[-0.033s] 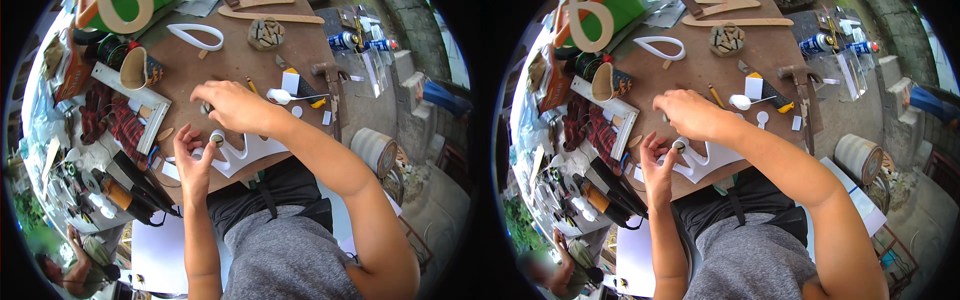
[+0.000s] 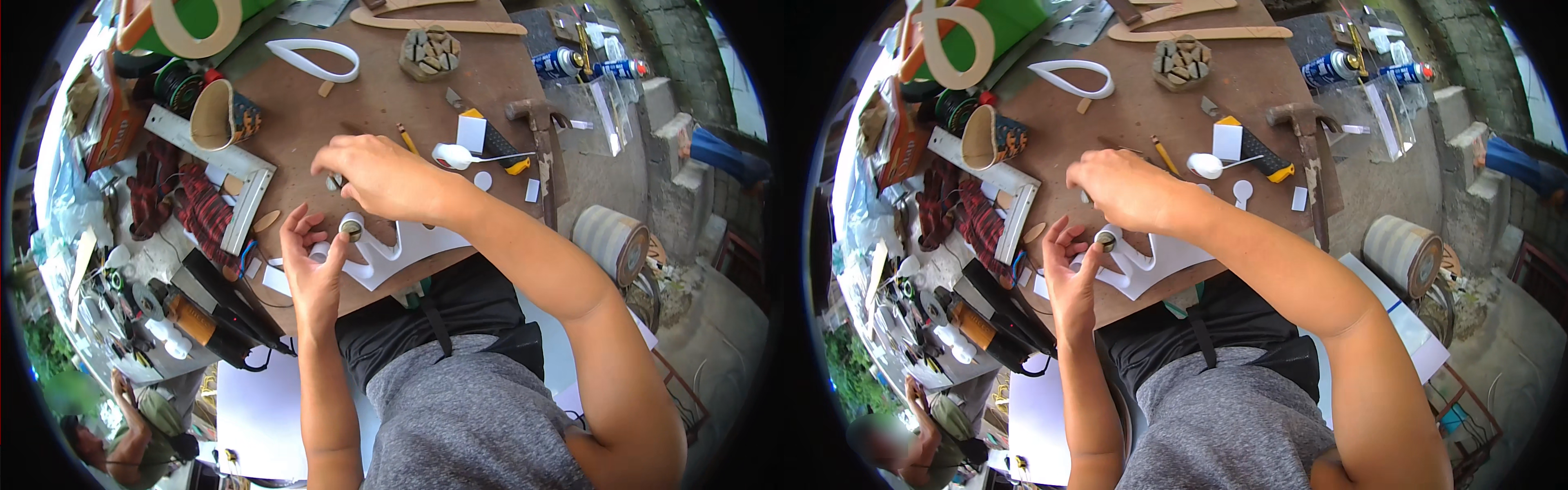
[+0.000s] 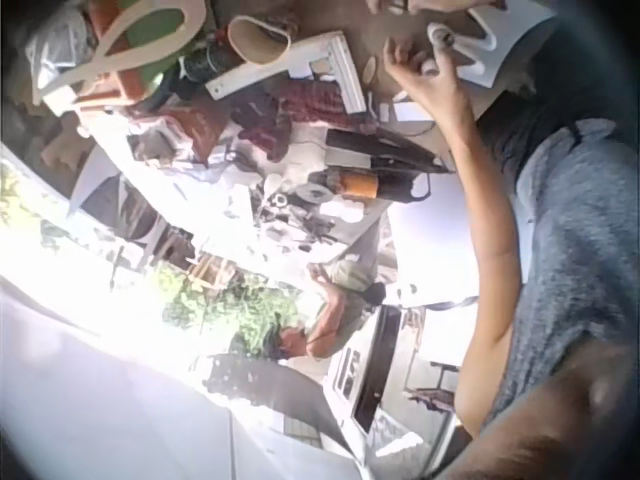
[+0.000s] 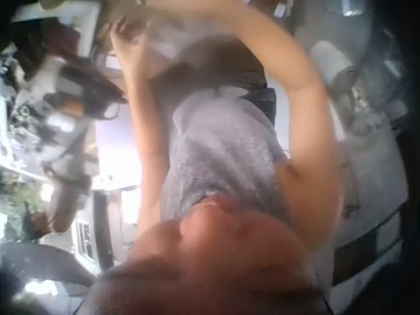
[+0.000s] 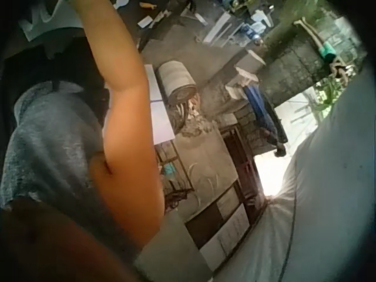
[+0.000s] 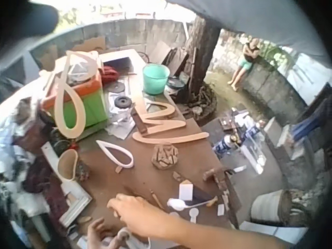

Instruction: The recorder is bending and assembling a white plastic crown-shaped component for a sign using a heat gun and small metal parts.

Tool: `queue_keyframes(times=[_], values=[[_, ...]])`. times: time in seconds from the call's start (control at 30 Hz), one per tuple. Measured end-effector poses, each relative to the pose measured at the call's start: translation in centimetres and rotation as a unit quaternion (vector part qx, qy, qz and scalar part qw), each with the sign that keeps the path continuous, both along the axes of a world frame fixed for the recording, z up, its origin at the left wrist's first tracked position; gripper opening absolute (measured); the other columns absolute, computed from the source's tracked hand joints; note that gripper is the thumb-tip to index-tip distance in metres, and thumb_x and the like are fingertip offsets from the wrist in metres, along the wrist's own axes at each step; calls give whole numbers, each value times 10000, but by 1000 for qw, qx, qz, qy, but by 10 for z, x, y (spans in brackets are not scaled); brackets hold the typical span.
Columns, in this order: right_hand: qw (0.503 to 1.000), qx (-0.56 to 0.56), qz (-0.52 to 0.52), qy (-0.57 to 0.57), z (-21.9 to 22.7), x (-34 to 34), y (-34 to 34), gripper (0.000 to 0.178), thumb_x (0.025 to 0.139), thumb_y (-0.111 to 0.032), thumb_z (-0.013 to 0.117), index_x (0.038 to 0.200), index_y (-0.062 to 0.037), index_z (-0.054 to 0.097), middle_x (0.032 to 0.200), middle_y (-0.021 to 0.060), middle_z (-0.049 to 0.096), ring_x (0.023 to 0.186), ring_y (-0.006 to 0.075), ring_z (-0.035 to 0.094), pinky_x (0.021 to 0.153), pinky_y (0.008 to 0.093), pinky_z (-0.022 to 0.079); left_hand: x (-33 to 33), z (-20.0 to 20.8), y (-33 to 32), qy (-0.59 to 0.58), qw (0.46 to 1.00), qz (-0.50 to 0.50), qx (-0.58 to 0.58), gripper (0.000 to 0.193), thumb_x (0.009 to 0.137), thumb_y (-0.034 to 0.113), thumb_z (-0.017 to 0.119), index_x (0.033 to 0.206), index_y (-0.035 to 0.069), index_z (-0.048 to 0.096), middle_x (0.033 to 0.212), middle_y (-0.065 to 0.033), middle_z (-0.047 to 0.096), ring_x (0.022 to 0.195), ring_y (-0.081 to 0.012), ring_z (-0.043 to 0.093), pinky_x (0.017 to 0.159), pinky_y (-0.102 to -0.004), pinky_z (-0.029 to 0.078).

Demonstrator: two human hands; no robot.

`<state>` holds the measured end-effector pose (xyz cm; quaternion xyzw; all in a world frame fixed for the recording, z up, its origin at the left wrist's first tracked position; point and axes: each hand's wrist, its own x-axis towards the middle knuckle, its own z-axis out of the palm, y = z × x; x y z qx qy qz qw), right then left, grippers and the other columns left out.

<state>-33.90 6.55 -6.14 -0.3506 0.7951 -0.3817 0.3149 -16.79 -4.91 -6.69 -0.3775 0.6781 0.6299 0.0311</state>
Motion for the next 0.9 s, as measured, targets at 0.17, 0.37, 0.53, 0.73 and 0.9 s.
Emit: queue_keyframes(times=[0.17,0.37,0.53,0.73,0.9], values=[[995,10,102,-4,4,1,19,205,829,16,641,1021,8,712,1076,182,687,1027,381,680,881,443,547,-4,3,2,-12,1000,-10,-3,701,851,139,775,1442,-7,427,1231,-115,561,1020,-149,522,945,-316,461],[988,30,154,9,13,2,29,252,773,98,659,1008,5,667,1048,149,645,990,345,681,855,413,549,-5,-3,2,2,1000,3,16,694,848,127,778,1433,-9,432,1223,-114,559,1033,-157,519,960,-313,457],[988,-42,138,57,-5,10,36,128,877,-61,622,947,30,677,998,211,649,923,375,706,791,425,570,-6,-3,1,12,1000,8,26,690,853,142,792,1426,-14,439,1229,-120,553,1033,-153,510,936,-305,473],[988,-34,143,46,-4,12,37,151,858,-21,635,990,-8,708,1044,177,659,944,354,705,817,418,564,-5,-3,0,12,1000,0,29,700,863,168,792,1429,-33,433,1245,-133,552,1039,-153,521,942,-307,472],[987,-42,141,72,-6,14,38,217,815,70,644,1016,2,689,1008,135,644,964,327,691,836,403,555,-5,-3,1,21,1000,-3,21,661,873,167,778,1415,-23,453,1239,-127,569,1025,-150,534,944,-311,473]])
